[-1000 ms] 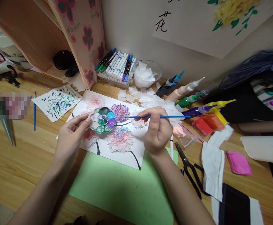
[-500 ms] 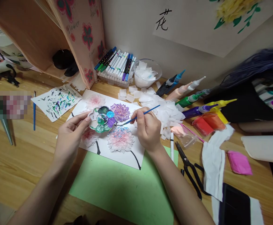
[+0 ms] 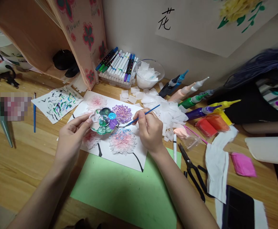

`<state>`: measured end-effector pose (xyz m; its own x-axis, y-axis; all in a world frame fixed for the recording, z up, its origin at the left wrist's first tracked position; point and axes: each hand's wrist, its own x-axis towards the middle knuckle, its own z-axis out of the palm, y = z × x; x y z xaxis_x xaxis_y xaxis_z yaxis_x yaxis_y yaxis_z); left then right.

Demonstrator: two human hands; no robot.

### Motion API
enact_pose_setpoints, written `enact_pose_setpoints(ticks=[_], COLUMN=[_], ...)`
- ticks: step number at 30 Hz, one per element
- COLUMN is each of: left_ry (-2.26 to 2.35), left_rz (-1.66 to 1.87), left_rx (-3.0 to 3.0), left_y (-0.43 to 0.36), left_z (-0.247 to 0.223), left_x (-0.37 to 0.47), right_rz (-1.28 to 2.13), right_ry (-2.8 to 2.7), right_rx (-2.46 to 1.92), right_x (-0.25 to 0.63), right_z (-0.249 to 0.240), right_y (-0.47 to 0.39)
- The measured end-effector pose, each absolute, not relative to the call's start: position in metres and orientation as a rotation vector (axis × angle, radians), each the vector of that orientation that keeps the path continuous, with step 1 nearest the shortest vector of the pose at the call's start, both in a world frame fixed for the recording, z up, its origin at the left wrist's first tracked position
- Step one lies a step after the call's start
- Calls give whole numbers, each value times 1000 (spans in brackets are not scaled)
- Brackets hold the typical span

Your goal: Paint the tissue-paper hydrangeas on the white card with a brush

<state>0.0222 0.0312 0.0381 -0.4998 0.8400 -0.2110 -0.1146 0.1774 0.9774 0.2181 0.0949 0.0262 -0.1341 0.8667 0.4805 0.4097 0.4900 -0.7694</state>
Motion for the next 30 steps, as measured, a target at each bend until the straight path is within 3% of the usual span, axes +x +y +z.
enact_pose_setpoints(ticks=[25,30], left_ry=[1634,1641], left_rz=[1437,1428], left_rx=[740,728], left_y=[30,31], left_z=[38,39], left_x=[23,22], right_rz=[577,455], right_ry=[-1780,-1565], right_rx=[-1083,-1038], right_x=[216,213], right_z=[25,35], right_y=[93,92])
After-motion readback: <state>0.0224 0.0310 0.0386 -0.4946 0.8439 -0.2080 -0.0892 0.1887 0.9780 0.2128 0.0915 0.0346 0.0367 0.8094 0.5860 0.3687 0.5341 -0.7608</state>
